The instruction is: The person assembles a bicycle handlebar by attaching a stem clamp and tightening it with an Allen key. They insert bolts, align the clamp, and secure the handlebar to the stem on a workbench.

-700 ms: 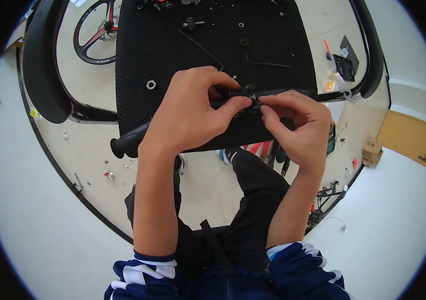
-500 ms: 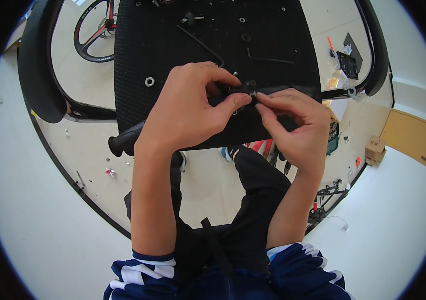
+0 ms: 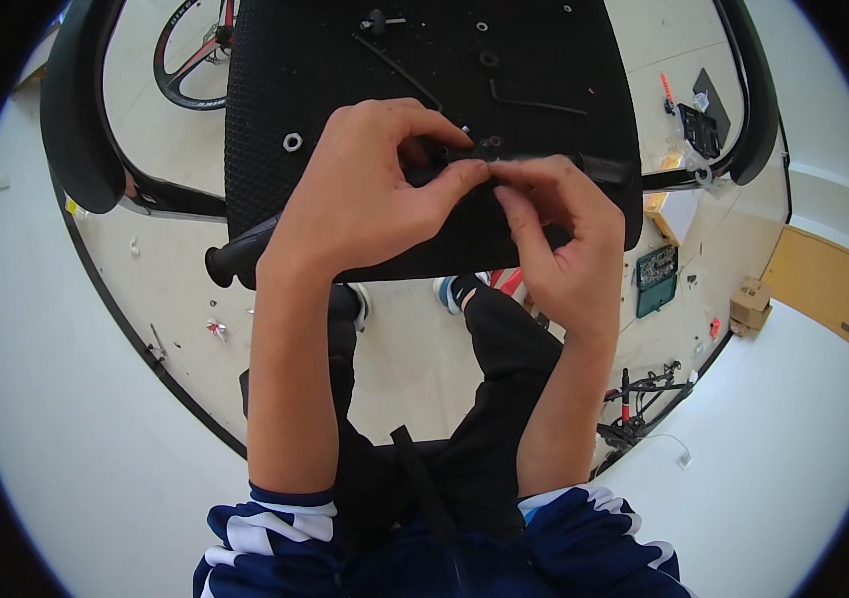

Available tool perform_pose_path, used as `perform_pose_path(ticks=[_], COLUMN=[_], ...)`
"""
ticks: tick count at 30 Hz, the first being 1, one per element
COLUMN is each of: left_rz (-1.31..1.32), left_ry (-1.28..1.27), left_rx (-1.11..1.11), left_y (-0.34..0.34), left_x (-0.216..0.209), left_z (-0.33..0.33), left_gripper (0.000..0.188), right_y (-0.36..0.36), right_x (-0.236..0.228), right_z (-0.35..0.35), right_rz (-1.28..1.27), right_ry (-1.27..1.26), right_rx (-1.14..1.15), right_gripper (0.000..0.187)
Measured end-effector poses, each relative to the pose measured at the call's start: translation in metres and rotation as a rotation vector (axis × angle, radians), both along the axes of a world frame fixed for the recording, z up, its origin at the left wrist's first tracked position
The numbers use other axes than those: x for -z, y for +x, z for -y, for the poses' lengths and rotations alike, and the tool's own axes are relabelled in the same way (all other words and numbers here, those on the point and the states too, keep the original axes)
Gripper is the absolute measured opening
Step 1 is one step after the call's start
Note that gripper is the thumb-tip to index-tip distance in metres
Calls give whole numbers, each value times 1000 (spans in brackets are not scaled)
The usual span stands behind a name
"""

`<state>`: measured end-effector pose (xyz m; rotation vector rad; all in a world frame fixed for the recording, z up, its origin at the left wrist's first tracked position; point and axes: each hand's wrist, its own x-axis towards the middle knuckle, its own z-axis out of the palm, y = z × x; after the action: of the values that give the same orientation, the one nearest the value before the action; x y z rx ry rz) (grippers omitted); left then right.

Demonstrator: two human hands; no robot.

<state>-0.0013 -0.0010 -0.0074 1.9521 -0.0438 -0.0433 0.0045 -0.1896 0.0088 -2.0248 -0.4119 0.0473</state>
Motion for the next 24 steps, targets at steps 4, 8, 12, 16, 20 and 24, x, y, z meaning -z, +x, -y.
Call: perform_pose_path(ticks=[4, 8, 12, 16, 20, 24], left_rz=[-15, -53, -175, -268, -363, -234], left_ry=[17, 3, -54, -110, -181, -69], left_rx=[-5, -24, -34, 11, -16, 69], left_y=[0, 1, -2, -11, -13, -9], left_x=[0, -2, -5, -17, -27, -13], left_z=[0, 1, -2, -5, -3, 4], left_gripper=[22, 22, 24, 32, 39, 37], right_y=[3, 3, 0, -1, 1, 6], right_x=[7, 11, 19, 17, 17, 14], right_z=[7, 0, -6, -3, 0, -4], right_rz=[-97, -26, 45, -69, -135, -52], right_ry=[12, -35, -84, -74, -105, -35], right_rx=[14, 42, 83, 86, 101, 102], right_gripper=[9, 12, 19, 18, 17, 10])
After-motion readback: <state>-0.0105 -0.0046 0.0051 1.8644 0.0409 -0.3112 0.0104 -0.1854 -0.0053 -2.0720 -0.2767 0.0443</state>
